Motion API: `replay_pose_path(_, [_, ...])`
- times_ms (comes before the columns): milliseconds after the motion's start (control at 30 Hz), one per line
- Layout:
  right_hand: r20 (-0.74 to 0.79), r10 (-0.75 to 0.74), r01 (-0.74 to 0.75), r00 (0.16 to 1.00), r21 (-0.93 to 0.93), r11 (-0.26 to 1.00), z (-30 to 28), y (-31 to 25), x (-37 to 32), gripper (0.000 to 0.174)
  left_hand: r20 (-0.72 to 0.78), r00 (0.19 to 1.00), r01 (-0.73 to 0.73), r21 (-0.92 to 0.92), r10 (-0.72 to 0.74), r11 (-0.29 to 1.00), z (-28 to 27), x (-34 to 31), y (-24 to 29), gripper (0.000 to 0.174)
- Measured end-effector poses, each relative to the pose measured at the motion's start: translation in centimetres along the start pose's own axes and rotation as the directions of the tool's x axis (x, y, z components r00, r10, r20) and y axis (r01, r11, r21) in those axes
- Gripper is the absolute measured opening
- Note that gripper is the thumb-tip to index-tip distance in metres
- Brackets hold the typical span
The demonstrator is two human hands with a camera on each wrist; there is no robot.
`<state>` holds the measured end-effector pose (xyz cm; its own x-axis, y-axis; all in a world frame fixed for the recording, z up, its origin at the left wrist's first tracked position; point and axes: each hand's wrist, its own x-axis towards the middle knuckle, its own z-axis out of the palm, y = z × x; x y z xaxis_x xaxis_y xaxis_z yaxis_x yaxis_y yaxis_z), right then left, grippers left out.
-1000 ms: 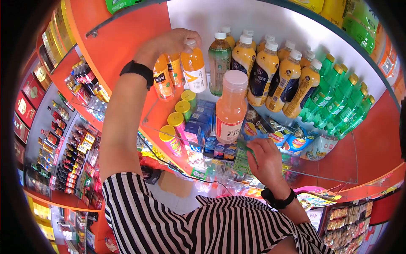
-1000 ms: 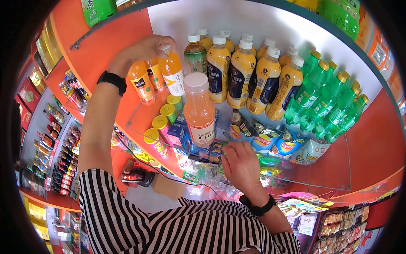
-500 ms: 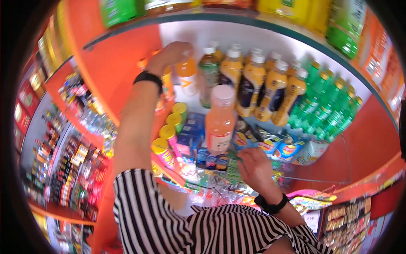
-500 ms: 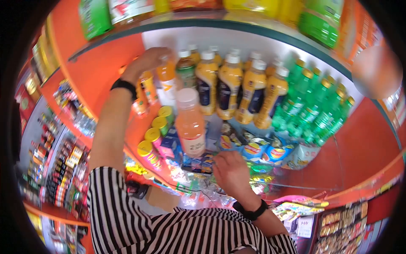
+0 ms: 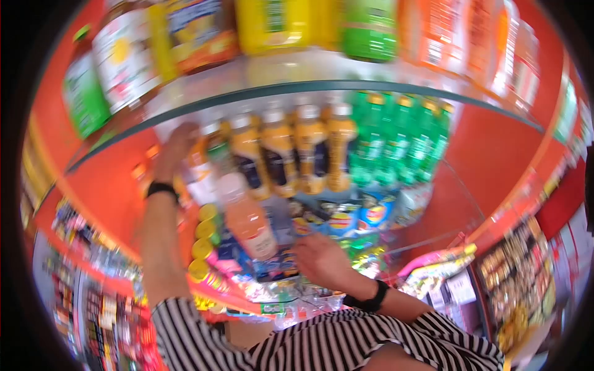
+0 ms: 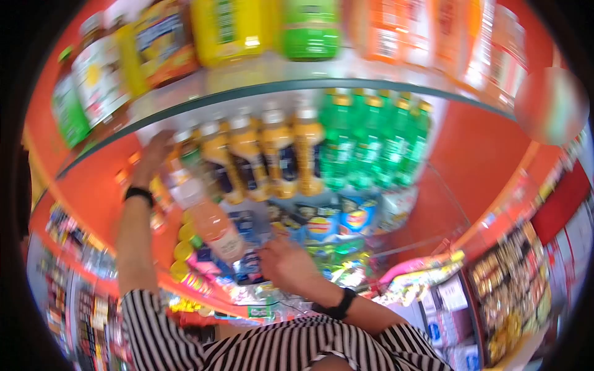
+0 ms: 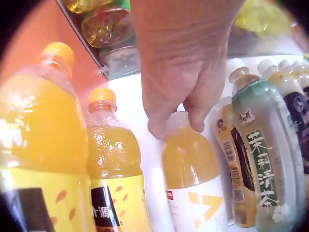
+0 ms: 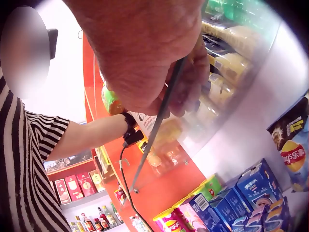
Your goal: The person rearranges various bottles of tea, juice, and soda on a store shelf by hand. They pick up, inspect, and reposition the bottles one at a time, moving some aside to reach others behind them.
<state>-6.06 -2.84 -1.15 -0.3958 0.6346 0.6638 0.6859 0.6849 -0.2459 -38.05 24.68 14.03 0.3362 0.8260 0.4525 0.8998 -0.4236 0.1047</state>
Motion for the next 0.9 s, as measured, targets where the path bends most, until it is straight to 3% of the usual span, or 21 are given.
replay_pose_path(33, [-0.003,-0.043,0.043,0.999,0.025,0.999,0.3,0.4,-0.1,0.016,0.039,0.998,-0.061,0.085,0.057,0.995,-1.1,-1.3,2.0,0.041])
replay_pose_path(67, [-0.002,-0.026,0.026,1.000,0.036,0.999,0.1,0.1,-0.1,0.016,-0.256,0.962,-0.127,-0.120,0.093,0.985,2.1,-2.0,-0.4,0.037])
replay_pose_path(133, [0.012,-0.027,0.026,1.000,0.050,0.998,-0.2,-0.4,0.4,0.017,-0.272,0.959,-0.122,-0.142,0.080,0.982,2.2,-2.1,-0.2,0.037])
replay_pose_path(167, [0.003,-0.021,0.021,1.000,0.038,0.999,-0.1,-0.4,0.6,0.018,-0.307,0.948,-0.099,-0.029,0.086,0.995,3.7,-0.8,-1.2,0.044])
replay_pose_path(200, [0.008,-0.035,0.035,0.999,0.043,0.998,-0.1,-0.5,0.7,0.017,-0.279,0.960,-0.003,0.083,0.026,0.997,2.7,-1.2,0.5,0.048])
replay_pose_path(333, [0.027,-0.059,0.058,0.998,0.032,0.998,-0.3,-0.8,0.9,0.017,-0.253,0.941,0.211,-0.081,-0.225,0.974,-0.3,-3.8,4.5,0.047])
replay_pose_path(500, [0.032,-0.059,0.058,0.998,0.034,0.998,-0.2,-0.7,0.8,0.016,-0.416,0.850,0.147,-0.400,-0.323,0.904,-1.9,-7.5,7.0,0.050])
replay_pose_path(567, [0.034,-0.052,0.051,0.998,0.029,0.998,-0.2,-0.7,0.7,0.016,-0.410,0.844,0.144,-0.448,-0.345,0.883,-2.4,-9.6,8.1,0.049])
replay_pose_path(733, [0.032,-0.030,0.031,0.999,-0.021,0.999,-0.2,-0.5,0.2,0.016,-0.527,0.742,-0.095,-0.694,-0.414,0.713,0.7,-15.7,10.7,0.040])
replay_pose_path(833, [0.026,-0.038,0.038,0.999,-0.014,0.999,-0.1,-0.4,0.5,0.017,-0.432,0.765,-0.068,-0.792,-0.478,0.606,2.4,-19.4,12.8,0.035])
replay_pose_path(900, [0.019,-0.061,0.061,0.998,-0.017,0.998,-0.1,-0.5,0.5,0.018,-0.393,0.793,-0.021,-0.780,-0.465,0.625,4.1,-21.6,13.5,0.034])
